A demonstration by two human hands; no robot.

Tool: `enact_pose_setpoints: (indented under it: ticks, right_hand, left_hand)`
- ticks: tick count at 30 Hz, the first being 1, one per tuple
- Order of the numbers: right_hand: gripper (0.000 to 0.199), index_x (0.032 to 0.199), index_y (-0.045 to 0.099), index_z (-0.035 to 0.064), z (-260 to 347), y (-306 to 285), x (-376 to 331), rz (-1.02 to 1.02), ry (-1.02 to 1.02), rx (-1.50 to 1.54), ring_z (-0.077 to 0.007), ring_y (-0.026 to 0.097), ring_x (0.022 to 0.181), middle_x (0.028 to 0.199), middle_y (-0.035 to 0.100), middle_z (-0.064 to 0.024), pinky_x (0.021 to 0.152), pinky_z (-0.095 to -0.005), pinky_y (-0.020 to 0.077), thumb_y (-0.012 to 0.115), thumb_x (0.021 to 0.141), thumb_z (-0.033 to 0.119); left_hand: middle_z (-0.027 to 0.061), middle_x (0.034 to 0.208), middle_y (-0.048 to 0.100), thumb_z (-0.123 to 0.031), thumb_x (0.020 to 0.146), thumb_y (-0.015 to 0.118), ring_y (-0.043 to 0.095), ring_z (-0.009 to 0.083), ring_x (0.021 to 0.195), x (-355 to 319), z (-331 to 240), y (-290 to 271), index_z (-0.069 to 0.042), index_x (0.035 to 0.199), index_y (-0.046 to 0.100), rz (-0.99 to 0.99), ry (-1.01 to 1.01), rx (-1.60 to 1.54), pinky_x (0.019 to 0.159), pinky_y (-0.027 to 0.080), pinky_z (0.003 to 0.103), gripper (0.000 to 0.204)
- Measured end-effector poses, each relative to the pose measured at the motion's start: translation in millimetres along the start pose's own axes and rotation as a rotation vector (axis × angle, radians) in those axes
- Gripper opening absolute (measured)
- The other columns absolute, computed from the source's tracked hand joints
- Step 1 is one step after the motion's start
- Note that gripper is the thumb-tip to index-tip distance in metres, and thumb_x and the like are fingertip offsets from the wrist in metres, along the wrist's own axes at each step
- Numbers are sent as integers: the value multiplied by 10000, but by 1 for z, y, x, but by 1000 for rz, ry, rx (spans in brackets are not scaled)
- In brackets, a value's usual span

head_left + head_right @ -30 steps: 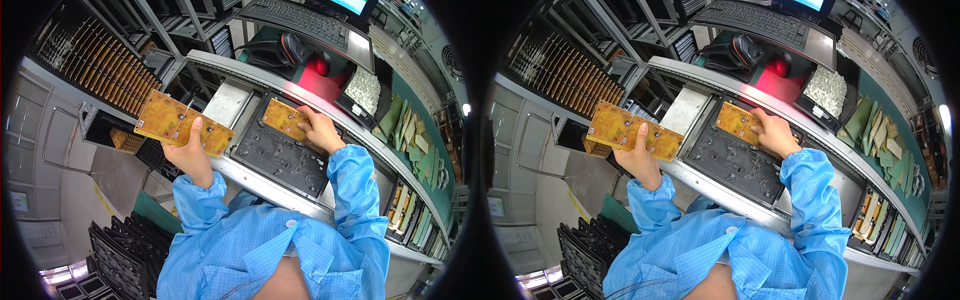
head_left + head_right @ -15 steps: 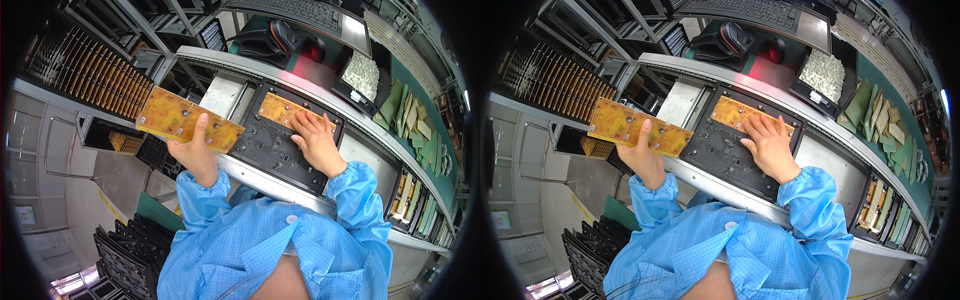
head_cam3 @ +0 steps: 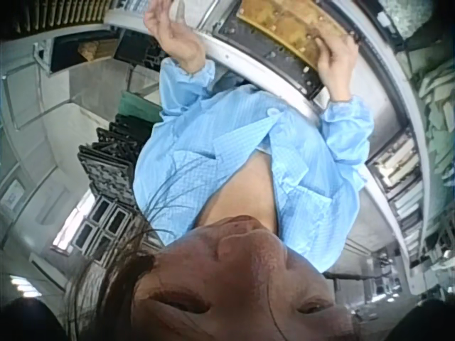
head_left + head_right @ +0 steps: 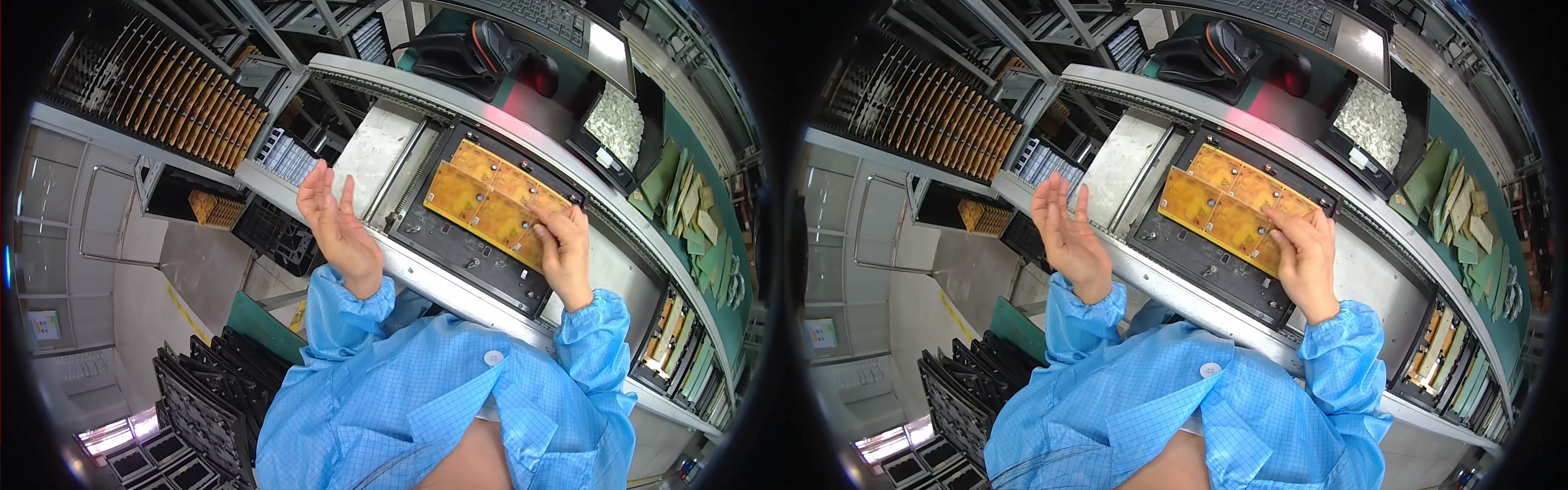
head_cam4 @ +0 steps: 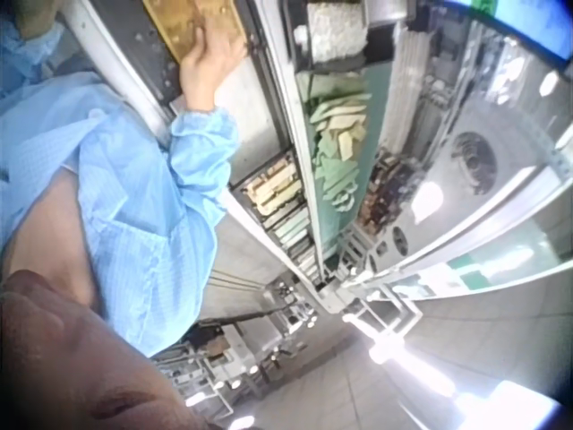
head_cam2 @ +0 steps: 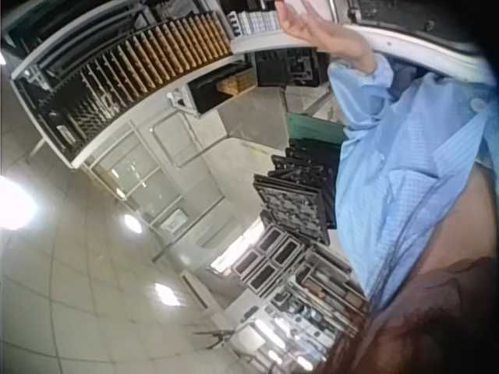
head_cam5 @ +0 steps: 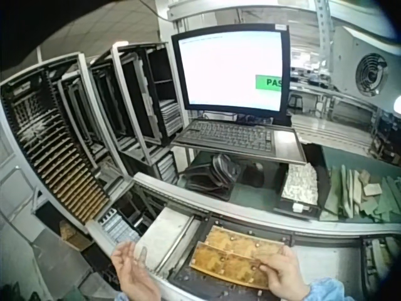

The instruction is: Placing PCB panels into frames and applying components on an assembly line.

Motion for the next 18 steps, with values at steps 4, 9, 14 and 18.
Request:
enact_pose_setpoints:
  ticks: [4,9,14,18]
  right_hand:
    - [348,1138,720,96,1,21,-21,70,19,-30,-234,460,807,751,563,-45,820,-339,358,652,813,-7]
    - [359,1155,710,86,8,13,-20,87,-43,-60,-231,474,803,734,566,-38,828,-355,356,660,810,0]
    - [395,1176,698,89,18,6,-23,59,-90,-89,-235,476,787,732,561,-31,834,-363,359,675,791,3]
    - [400,1168,696,89,22,6,-27,29,-127,-144,-240,487,782,726,544,-34,844,-380,365,672,776,10]
  left_hand:
    - [128,1358,514,-176,965,456,412,273,1313,3,-2,1,-20,1214,537,287,114,139,1103,324,429,305]
    - [94,1121,647,-83,904,597,521,309,1142,28,16,21,-36,1049,677,641,375,918,1002,404,401,172]
    - [90,1009,656,-127,790,746,585,264,957,62,61,36,-62,1024,740,1169,387,878,829,495,356,243]
    - [65,918,641,-133,738,794,576,231,902,63,74,42,-39,897,763,1266,441,874,758,516,329,187]
Point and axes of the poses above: each hand's wrist, its own x-axis towards the middle knuckle, its own y-axis out of the palm, z = x × y, the point moved 2 cm from there along x, towards the middle knuckle
